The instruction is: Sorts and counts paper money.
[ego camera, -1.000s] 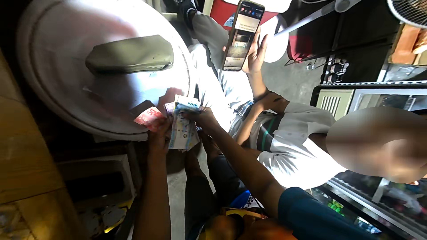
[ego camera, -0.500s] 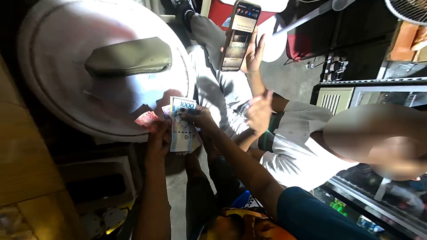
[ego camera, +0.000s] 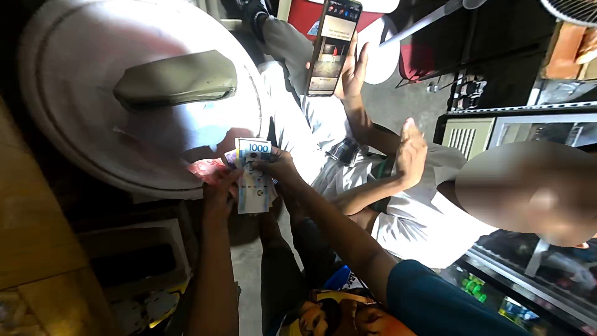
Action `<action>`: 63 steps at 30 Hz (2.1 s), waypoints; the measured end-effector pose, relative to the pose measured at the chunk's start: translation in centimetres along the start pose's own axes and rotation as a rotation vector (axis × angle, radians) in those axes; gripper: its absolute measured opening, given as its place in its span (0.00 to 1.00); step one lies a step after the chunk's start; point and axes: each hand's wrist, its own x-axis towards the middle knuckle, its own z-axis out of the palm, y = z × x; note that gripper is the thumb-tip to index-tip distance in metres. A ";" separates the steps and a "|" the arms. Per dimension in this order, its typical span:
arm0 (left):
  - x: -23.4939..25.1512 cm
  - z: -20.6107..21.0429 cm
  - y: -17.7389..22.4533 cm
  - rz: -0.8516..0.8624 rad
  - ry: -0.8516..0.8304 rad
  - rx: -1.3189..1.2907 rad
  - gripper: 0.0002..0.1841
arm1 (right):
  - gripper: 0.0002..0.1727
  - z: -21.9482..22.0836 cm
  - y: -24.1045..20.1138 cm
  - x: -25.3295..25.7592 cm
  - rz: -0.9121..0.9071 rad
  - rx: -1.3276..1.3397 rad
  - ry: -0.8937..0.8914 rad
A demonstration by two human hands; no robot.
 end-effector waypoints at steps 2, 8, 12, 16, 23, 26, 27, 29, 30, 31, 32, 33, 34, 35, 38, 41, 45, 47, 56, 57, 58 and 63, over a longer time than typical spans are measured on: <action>-0.1 0.0 0.2 -0.010 -0.013 0.025 0.06 | 0.19 -0.1 0.0 -0.1 -0.002 -0.011 0.008; -0.5 -0.3 0.2 0.074 -0.030 0.080 0.09 | 0.16 -0.1 0.4 -0.3 -0.026 -0.058 -0.004; -0.5 0.3 0.5 0.058 0.030 0.027 0.08 | 0.14 -0.3 0.0 -0.2 -0.042 -0.128 -0.076; -0.5 0.7 0.4 0.003 0.030 -0.070 0.06 | 0.10 -1.1 -0.2 -0.1 -0.146 -0.414 -0.205; 0.7 0.3 -0.1 -0.121 -0.011 -0.089 0.07 | 0.10 -1.7 0.6 0.2 -0.183 -0.494 -0.144; 0.7 -0.6 -0.5 -0.114 -0.065 -0.190 0.15 | 0.08 -2.4 1.2 0.6 -0.072 -0.233 -0.158; 0.6 -0.9 -0.5 -0.112 -0.091 -0.231 0.16 | 0.08 -2.6 1.1 0.5 -0.031 -0.148 -0.169; 0.5 -1.3 -0.5 -0.109 -0.129 -0.271 0.14 | 0.07 -2.7 0.7 0.0 0.026 -0.028 -0.178; 0.4 -1.4 -0.5 -0.108 -0.141 -0.278 0.15 | 0.06 -2.7 0.5 -0.2 0.056 0.016 -0.175; 0.5 -1.6 -0.5 -0.115 -0.147 -0.282 0.17 | 0.06 -2.7 0.3 -0.4 0.084 0.052 -0.174; 0.5 -1.7 -0.6 -0.127 -0.151 -0.290 0.18 | 0.07 -2.7 0.1 -0.6 0.105 0.090 -0.182; 0.6 -1.8 -0.5 -0.133 -0.161 -0.300 0.19 | 0.08 -2.6 -0.1 -0.8 0.124 0.112 -0.203; 0.6 -1.8 -0.5 -0.140 -0.164 -0.312 0.18 | 0.08 -2.6 -0.3 -0.9 0.140 0.126 -0.234; 0.7 -1.8 -0.4 -0.148 -0.156 -0.319 0.17 | 0.10 -2.5 -0.4 -1.0 0.162 0.141 -0.249; 0.8 -1.2 -0.3 -0.124 -0.064 -0.253 0.12 | 0.14 -2.1 -0.9 -1.3 0.216 0.177 -0.294; 1.1 -0.4 -0.4 -0.101 0.063 -0.092 0.16 | 0.09 -1.9 -0.2 -1.1 0.216 0.167 -0.319; 1.2 0.3 -0.3 -0.117 0.126 0.074 0.17 | 0.05 -1.7 0.7 -0.4 0.232 0.163 -0.330; 1.3 0.4 -0.4 -0.114 0.142 0.077 0.18 | 0.05 -1.7 1.1 -0.1 0.210 0.158 -0.328; 0.9 0.4 0.3 -0.102 0.152 0.139 0.17 | 0.10 -1.1 1.6 0.7 0.113 0.152 -0.263; 1.0 0.5 0.3 -0.097 0.143 0.156 0.17 | 0.11 -1.1 1.7 0.8 0.092 0.155 -0.255; 1.0 0.5 0.4 -0.095 0.127 0.173 0.17 | 0.12 -1.0 1.8 1.0 0.075 0.156 -0.249; 0.7 0.9 1.0 -0.075 0.085 0.213 0.14 | 0.07 0.0 1.3 1.0 0.126 0.114 -0.175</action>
